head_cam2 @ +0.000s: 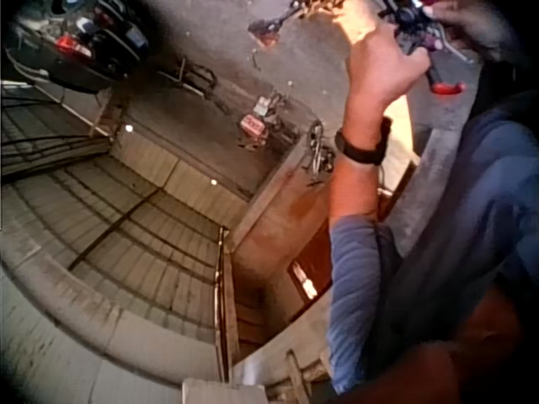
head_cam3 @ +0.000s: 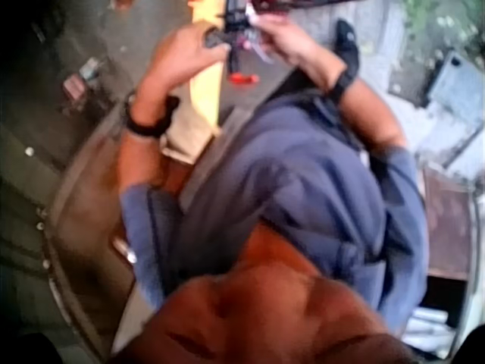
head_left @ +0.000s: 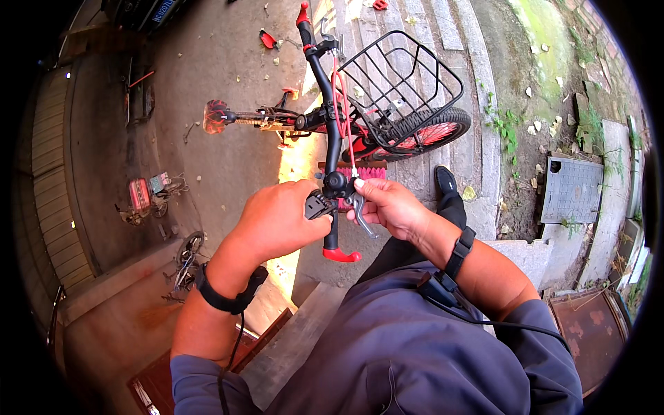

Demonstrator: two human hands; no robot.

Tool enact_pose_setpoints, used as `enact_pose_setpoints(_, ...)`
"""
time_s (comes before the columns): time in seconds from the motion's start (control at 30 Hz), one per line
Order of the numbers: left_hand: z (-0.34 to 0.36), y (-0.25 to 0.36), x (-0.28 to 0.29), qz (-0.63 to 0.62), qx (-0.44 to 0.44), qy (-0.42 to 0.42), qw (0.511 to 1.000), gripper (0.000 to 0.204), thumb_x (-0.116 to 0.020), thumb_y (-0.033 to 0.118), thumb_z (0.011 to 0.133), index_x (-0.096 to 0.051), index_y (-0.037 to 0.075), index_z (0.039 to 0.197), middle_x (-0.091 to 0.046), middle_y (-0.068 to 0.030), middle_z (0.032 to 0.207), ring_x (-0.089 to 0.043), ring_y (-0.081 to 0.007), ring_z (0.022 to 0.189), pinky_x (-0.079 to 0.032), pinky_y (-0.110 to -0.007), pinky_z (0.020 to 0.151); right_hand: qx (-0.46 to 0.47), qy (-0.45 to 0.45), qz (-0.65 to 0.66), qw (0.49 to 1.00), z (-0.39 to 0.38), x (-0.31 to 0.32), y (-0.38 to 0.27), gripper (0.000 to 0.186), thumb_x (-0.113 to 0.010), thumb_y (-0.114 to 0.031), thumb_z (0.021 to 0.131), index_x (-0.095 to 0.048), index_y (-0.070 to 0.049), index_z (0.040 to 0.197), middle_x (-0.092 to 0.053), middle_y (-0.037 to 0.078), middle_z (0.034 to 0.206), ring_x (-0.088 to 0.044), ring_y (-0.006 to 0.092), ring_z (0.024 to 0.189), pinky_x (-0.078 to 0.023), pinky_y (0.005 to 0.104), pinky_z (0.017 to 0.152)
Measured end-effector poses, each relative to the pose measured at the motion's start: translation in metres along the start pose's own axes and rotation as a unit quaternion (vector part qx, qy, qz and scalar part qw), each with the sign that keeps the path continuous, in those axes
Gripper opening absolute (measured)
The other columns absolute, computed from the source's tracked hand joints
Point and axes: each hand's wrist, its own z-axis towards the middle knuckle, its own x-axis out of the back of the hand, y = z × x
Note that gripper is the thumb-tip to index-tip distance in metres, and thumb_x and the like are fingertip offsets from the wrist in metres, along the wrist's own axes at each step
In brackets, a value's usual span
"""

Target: The person adjusts the left handlebar shifter and brake lever on a red bicycle, using a small tool to tighten or loosen components. The person repeatedly manipulates the shifter mechanism and lever while holding the handlebar grip.

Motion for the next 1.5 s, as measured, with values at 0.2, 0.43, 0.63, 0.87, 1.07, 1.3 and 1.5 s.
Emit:
enact_pose_setpoints(0.2, -0.002, -0.011, -0.005, 0.084, -0.114, 0.068, 0.988, 0.045, -0.077, 0.022, 0.071, -0.068, 0.007, 0.113, -0.064, -0.0150, 0.091, -0.064, -0.0357, 0.086, -0.049, -0.045, 0.075, 0.002, -0.001, 0.004, 1.000, 0.000, 0.000, 0.000, 0.029, -0.059, -0.035, 0.103, -0.065, -0.007, 0.104, -0.072, 0.004, 0.097, -0.072, 0.0157, 0.080, -0.059, 0.0274, 0.070)
enact_pose_setpoints(0.43, 0.003, -0.009, 0.007, 0.278, -0.266, 0.133, 0.914, 0.052, -0.081, 0.017, 0.066, -0.068, 0.013, 0.116, -0.052, -0.0090, 0.084, -0.057, -0.0282, 0.083, -0.041, -0.041, 0.073, 0.004, -0.005, -0.006, 1.000, -0.001, -0.001, -0.001, 0.030, -0.057, -0.036, 0.104, -0.065, -0.007, 0.103, -0.073, 0.004, 0.097, -0.072, 0.0141, 0.080, -0.058, 0.0254, 0.069)
enact_pose_setpoints(0.63, -0.011, -0.022, 0.002, 0.079, -0.113, 0.070, 0.988, 0.044, -0.078, 0.018, 0.073, -0.068, 0.009, 0.115, -0.061, -0.0098, 0.083, -0.062, -0.0292, 0.076, -0.048, -0.041, 0.069, 0.006, -0.004, -0.009, 1.000, -0.001, -0.001, 0.000, 0.030, -0.056, -0.036, 0.104, -0.066, -0.008, 0.103, -0.073, 0.004, 0.097, -0.072, 0.0132, 0.081, -0.057, 0.0254, 0.069)
enact_pose_setpoints(0.87, -0.011, -0.017, -0.007, -0.149, 0.071, -0.053, 0.985, 0.036, -0.071, 0.023, 0.086, -0.068, 0.000, 0.113, -0.064, -0.0046, 0.077, -0.057, -0.0110, 0.071, -0.049, -0.030, 0.065, 0.003, -0.007, -0.003, 1.000, -0.001, -0.001, -0.001, 0.029, -0.058, -0.037, 0.104, -0.065, -0.009, 0.104, -0.072, 0.003, 0.097, -0.072, 0.0142, 0.082, -0.057, 0.0255, 0.070)
enact_pose_setpoints(1.07, -0.005, -0.023, -0.014, -0.175, 0.076, -0.029, 0.981, 0.035, -0.069, 0.030, 0.085, -0.070, 0.000, 0.102, -0.064, -0.0082, 0.073, -0.059, -0.0172, 0.069, -0.050, -0.035, 0.066, 0.000, -0.003, -0.010, 1.000, -0.001, 0.000, -0.001, 0.029, -0.059, -0.037, 0.103, -0.065, -0.009, 0.106, -0.072, 0.003, 0.099, -0.072, 0.0148, 0.083, -0.058, 0.0263, 0.071)
enact_pose_setpoints(1.3, -0.006, -0.023, -0.018, -0.204, 0.090, -0.045, 0.974, 0.036, -0.068, 0.034, 0.085, -0.071, 0.000, 0.098, -0.065, -0.0108, 0.072, -0.060, -0.0196, 0.067, -0.050, -0.036, 0.066, -0.005, -0.008, -0.002, 1.000, 0.001, 0.004, 0.000, 0.029, -0.058, -0.034, 0.104, -0.066, -0.007, 0.112, -0.074, 0.008, 0.105, -0.073, 0.0165, 0.083, -0.060, 0.0281, 0.075)
enact_pose_setpoints(1.5, -0.001, -0.023, -0.013, -0.219, 0.114, -0.080, 0.966, 0.035, -0.068, 0.032, 0.087, -0.070, -0.002, 0.096, -0.060, -0.0051, 0.068, -0.056, -0.0135, 0.062, -0.047, -0.033, 0.059, -0.009, -0.006, -0.002, 1.000, 0.001, 0.004, 0.000, 0.030, -0.056, -0.034, 0.104, -0.066, -0.007, 0.111, -0.073, 0.008, 0.103, -0.073, 0.0182, 0.083, -0.060, 0.0298, 0.076)
